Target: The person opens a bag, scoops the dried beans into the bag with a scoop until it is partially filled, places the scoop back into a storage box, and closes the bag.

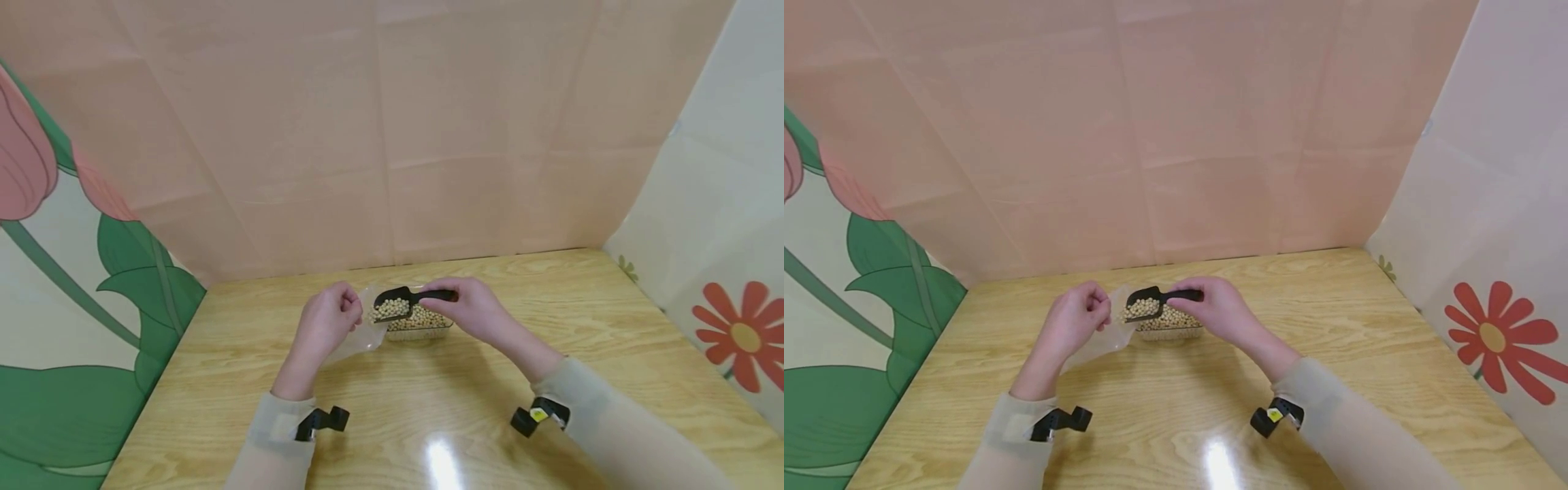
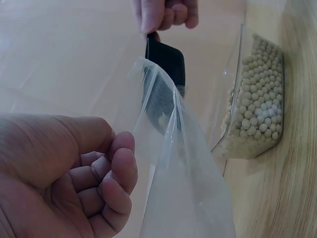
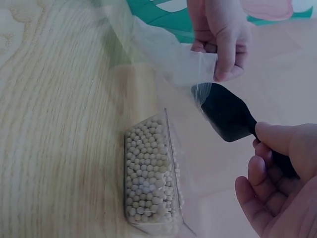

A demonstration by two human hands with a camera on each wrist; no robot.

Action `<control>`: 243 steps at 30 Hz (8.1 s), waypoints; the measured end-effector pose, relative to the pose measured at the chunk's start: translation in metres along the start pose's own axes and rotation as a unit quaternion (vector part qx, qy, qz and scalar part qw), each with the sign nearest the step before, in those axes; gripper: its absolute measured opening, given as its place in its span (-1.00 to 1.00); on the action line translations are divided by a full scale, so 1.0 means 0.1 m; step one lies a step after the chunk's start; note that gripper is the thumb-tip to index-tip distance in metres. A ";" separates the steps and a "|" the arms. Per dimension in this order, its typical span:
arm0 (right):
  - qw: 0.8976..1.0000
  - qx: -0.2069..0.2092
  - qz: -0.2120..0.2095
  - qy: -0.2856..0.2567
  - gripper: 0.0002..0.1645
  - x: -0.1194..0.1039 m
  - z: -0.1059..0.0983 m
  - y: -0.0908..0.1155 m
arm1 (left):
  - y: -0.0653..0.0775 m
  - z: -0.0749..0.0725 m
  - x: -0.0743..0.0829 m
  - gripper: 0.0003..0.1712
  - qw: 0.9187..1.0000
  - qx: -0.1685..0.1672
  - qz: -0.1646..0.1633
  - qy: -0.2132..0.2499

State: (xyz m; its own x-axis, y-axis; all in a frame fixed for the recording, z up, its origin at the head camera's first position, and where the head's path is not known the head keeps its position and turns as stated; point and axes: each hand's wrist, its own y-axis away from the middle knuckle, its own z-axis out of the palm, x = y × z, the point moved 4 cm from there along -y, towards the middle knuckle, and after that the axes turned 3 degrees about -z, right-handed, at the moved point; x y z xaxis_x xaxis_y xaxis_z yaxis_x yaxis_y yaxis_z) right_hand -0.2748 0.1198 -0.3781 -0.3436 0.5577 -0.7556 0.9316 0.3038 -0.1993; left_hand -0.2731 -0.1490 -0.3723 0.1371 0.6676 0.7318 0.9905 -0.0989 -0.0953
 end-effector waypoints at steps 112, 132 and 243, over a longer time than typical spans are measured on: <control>0.997 -0.048 0.041 0.035 -0.67 0.70 -0.24 -0.04 | 0.00 -0.07 -0.08 -0.88 0.999 -0.006 0.011 -0.048; 0.992 -0.036 0.109 -0.046 -0.51 0.88 0.06 0.01 | 0.01 -0.07 -0.08 -0.87 0.999 -0.006 0.003 -0.046; 0.975 -0.020 0.107 -0.192 -0.49 0.36 0.14 -0.01 | -0.02 -0.02 -0.06 -0.90 0.998 0.017 0.029 -0.045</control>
State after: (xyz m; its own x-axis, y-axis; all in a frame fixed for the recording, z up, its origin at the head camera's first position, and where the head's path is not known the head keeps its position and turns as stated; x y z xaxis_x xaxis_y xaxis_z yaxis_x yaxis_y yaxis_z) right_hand -0.2862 0.1289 -0.4140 -0.0651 0.2828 -0.9570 0.9688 0.2476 0.0073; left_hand -0.2760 -0.1540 -0.3751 0.1928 0.7253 0.6609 0.9805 -0.1156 -0.1592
